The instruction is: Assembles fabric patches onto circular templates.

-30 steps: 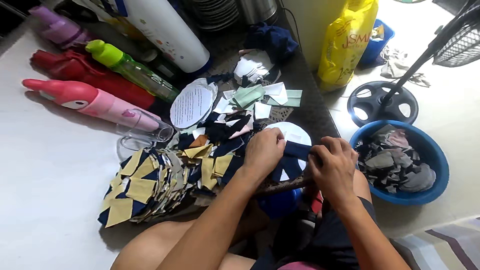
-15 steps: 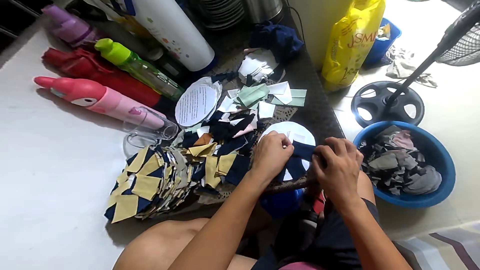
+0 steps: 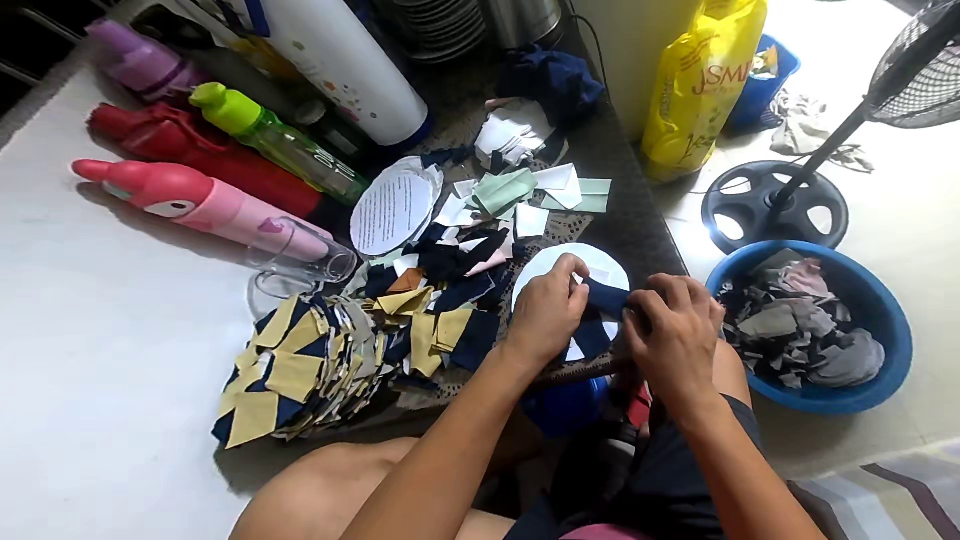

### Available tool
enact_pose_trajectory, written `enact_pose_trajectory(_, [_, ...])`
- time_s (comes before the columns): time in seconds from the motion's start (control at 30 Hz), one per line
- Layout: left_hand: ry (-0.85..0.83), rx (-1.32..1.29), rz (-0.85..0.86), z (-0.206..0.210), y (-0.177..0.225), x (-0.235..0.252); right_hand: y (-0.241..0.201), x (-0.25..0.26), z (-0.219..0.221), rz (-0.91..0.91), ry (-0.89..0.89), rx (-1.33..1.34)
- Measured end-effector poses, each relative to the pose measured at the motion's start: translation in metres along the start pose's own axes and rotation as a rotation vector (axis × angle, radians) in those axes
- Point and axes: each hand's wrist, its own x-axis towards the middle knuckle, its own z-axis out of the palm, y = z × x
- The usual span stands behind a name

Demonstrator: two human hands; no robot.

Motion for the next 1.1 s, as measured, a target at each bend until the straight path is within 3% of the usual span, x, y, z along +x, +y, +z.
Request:
enact_pose_trajectory(0.27, [-0.046, 0.260, -0.085, 0.001, 0.008, 0.001, 0.001, 0.000, 0.000, -0.004, -0.005, -0.007])
enact_pose_trajectory(0.33, [0.032, 0.323, -0.079, 0.001, 0.011, -0.001, 0.000, 0.000, 0.000, -0.002, -0.005, -0.010])
enact_pose_trajectory(0.4, [0.199, 0.361, 0.045, 0.009, 0.005, -0.004, 0.000, 0.000, 0.001, -0.001, -0.007, -0.013])
enact_pose_trajectory(0.47, [0.256, 0.347, 0.152, 0.019, 0.001, -0.006, 0.001, -0.001, 0.000, -0.003, -0.008, -0.009])
enact_pose_trajectory(0.63, [0.076, 0.374, 0.147, 0.049, -0.002, -0.009, 0.000, 0.000, -0.002, -0.021, -0.008, -0.017])
enact_pose_trajectory(0.73, [-0.086, 0.339, 0.119, 0.044, -0.003, -0.005, 0.000, 0.001, -0.007, -0.014, -0.036, 0.033])
enact_pose_trajectory(0.87, [-0.168, 0.284, 0.163, 0.033, -0.006, -0.001, 0.002, 0.005, -0.012, 0.038, -0.032, 0.129])
enact_pose_trajectory(1.0, [-0.076, 0.161, 0.174, 0.027, -0.007, -0.005, 0.002, 0.007, -0.011, 0.051, 0.002, 0.140])
enact_pose_trajectory(1.1, [-0.005, 0.125, 0.111, -0.010, -0.013, -0.011, 0.002, 0.007, -0.010, 0.041, -0.006, 0.120])
